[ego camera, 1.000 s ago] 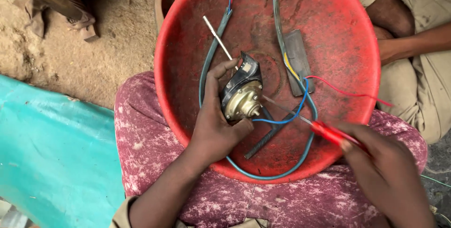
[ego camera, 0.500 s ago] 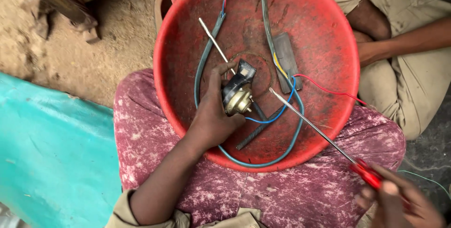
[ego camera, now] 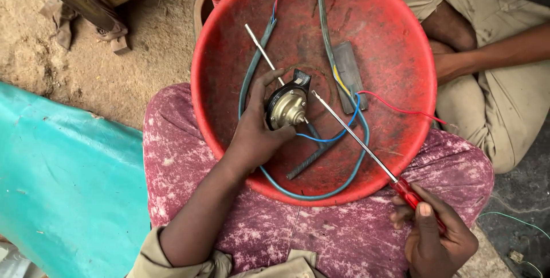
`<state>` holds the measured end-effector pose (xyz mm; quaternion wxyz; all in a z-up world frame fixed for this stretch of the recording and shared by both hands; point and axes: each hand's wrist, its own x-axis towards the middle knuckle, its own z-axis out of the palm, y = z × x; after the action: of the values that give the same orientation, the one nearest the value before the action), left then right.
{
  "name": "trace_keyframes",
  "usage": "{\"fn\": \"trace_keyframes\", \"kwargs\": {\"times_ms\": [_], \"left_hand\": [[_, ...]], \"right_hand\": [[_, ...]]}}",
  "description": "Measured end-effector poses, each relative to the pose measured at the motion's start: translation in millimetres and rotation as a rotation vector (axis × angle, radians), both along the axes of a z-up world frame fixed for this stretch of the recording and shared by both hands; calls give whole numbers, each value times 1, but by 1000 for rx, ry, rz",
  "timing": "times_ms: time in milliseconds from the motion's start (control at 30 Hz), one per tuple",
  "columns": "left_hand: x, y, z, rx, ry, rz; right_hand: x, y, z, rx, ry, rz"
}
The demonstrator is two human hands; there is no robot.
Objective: The person is repairing a motorcycle horn by adjusting screws and connecting wires in a workshop environment.
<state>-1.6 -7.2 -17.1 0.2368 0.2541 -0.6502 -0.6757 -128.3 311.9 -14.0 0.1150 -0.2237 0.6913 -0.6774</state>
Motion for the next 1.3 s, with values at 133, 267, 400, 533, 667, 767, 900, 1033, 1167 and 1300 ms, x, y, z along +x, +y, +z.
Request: {"fn": "trace_keyframes", "kwargs": {"times_ms": [133, 267, 400, 533, 667, 767, 900, 1033, 1167, 1300], "left_hand": [[2, 1, 1, -70, 53, -29], [0, 1, 7, -78, -27, -33], [-1, 2, 5, -3, -7, -33], [-1, 1, 6, 10, 15, -31], [-2, 1, 5, 14, -1, -25], [-1, 2, 6, 0, 0, -25], [-1, 2, 4, -19, 10, -23], [-2, 1, 7, -14, -5, -32], [-1, 1, 8, 15, -30, -28], [-1, 1, 6, 4, -2, -27]], "right_hand": [[1, 0, 0, 34, 40, -35], [4, -1, 3, 129, 138, -20], [6, -1, 3, 116, 147, -39], [9, -1, 7, 190, 256, -35], [11, 3, 7, 184, 249, -68], [13, -1, 8, 159, 257, -100], [14, -4, 16, 225, 287, -99], [12, -5, 24, 397, 371, -47], [12, -5, 25, 423, 382, -38], [14, -4, 28, 517, 424, -40]]}}
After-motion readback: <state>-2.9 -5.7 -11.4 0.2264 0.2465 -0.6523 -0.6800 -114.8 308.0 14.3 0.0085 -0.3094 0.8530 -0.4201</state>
